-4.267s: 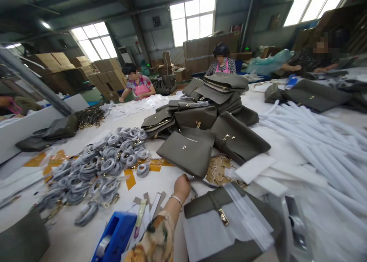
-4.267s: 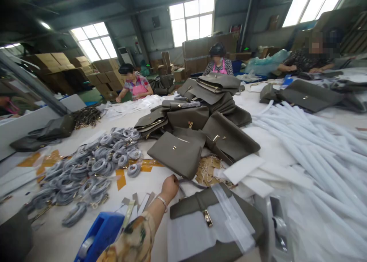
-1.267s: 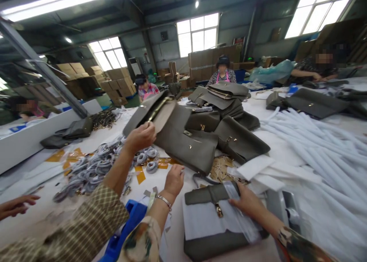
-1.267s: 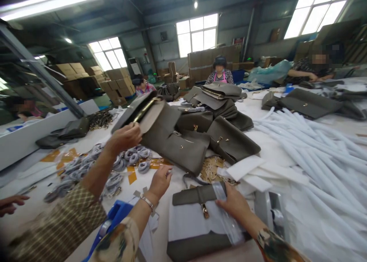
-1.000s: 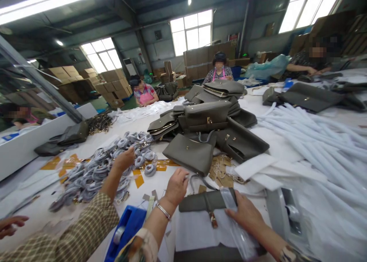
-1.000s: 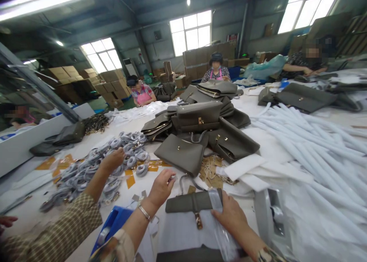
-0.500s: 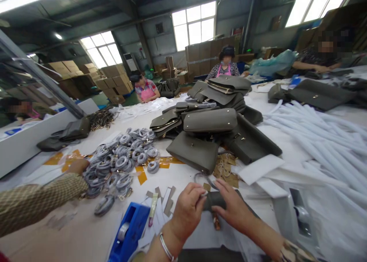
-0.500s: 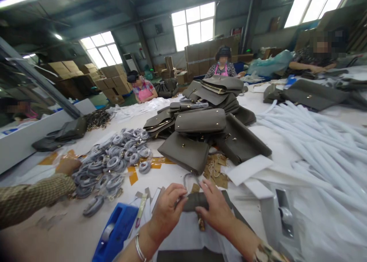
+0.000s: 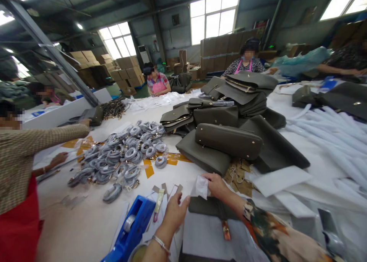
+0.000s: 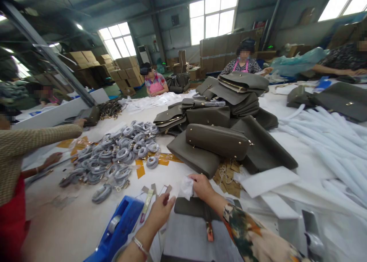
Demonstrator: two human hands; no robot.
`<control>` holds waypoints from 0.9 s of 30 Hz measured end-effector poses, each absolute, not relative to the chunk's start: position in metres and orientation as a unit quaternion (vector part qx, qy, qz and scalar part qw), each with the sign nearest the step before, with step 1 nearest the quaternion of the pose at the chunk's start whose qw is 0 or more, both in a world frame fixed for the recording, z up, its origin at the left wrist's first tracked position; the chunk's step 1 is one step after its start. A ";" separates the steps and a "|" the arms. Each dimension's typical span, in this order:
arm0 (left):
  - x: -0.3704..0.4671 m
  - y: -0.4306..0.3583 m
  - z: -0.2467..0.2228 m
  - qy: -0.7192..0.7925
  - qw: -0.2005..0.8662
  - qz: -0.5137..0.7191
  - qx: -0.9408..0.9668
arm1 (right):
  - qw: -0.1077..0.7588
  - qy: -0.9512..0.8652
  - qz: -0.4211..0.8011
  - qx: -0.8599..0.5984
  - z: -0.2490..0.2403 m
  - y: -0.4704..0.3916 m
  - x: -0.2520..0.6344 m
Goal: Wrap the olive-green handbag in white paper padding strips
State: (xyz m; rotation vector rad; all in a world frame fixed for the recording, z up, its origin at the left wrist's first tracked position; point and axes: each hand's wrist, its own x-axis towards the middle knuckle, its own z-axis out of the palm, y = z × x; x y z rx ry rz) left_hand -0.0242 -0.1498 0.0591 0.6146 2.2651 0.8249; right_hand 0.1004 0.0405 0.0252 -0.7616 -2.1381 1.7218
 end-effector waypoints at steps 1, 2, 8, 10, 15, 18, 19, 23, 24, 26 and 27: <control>-0.024 -0.149 0.050 0.861 0.342 0.300 0.226 | 0.141 -0.742 0.595 -0.274 0.024 0.044 0.099; -0.024 -0.146 0.043 0.859 0.358 0.292 0.223 | 0.136 -0.744 0.590 -0.283 0.024 0.047 0.098; -0.014 -0.132 0.035 0.850 0.405 0.269 0.203 | 0.115 -0.758 0.551 -0.331 0.024 0.061 0.099; -0.012 -0.132 0.037 0.845 0.418 0.277 0.187 | 0.111 -0.758 0.547 -0.337 0.024 0.062 0.103; 0.000 -0.138 0.034 0.834 0.437 0.303 0.147 | 0.112 -0.754 0.541 -0.355 0.022 0.061 0.108; 0.008 -0.143 0.029 0.840 0.428 0.303 0.138 | 0.118 -0.750 0.533 -0.374 0.023 0.060 0.111; 0.011 -0.145 0.027 0.844 0.423 0.298 0.140 | 0.119 -0.749 0.530 -0.379 0.024 0.060 0.113; 0.019 -0.155 0.021 0.852 0.413 0.287 0.146 | 0.135 -0.745 0.534 -0.376 0.035 0.058 0.131; 0.020 -0.157 0.020 0.851 0.413 0.291 0.145 | 0.142 -0.744 0.536 -0.372 0.038 0.057 0.138; 0.022 -0.161 0.019 0.852 0.406 0.298 0.143 | 0.151 -0.743 0.537 -0.369 0.044 0.054 0.150; 0.023 -0.162 0.019 0.853 0.403 0.298 0.144 | 0.154 -0.744 0.535 -0.370 0.047 0.053 0.157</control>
